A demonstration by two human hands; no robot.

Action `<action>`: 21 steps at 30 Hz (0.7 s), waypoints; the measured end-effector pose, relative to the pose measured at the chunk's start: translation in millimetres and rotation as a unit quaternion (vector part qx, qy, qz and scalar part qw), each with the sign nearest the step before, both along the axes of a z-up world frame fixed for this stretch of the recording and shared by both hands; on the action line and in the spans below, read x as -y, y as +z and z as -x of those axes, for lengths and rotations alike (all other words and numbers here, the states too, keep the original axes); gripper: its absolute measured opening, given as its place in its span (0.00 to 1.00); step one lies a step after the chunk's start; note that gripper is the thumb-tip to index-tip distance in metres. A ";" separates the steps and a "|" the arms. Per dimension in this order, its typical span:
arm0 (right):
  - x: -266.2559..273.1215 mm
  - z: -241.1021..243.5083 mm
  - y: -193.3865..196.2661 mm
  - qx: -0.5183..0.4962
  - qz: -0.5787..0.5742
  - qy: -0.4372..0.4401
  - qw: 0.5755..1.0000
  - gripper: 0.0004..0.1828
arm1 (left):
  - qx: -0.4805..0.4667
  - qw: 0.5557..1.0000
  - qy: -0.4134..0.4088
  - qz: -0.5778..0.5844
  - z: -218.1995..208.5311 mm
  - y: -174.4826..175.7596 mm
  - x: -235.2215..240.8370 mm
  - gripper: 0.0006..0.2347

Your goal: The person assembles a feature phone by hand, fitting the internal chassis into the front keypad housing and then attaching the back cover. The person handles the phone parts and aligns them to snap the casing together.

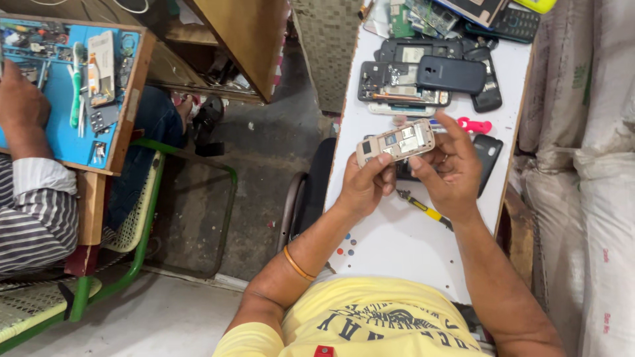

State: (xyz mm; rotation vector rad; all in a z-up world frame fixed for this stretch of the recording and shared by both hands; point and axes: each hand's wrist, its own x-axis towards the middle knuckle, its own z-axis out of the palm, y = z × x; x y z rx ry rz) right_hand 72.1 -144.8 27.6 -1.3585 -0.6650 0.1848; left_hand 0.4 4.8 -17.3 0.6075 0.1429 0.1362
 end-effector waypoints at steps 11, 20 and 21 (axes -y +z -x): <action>3.8 0.9 15.5 0.017 0.001 0.044 0.999 0.32 | -0.024 0.999 -0.022 0.016 -0.5 0.3 -5.8 0.20; 28.4 41.9 28.7 0.184 0.154 -0.014 0.971 0.28 | -0.036 0.998 0.007 -0.052 24.5 -0.9 -1.3 0.12; 33.6 48.6 26.1 0.188 0.161 -0.015 0.969 0.27 | -0.025 0.997 -0.001 -0.076 32.1 -2.0 -0.4 0.12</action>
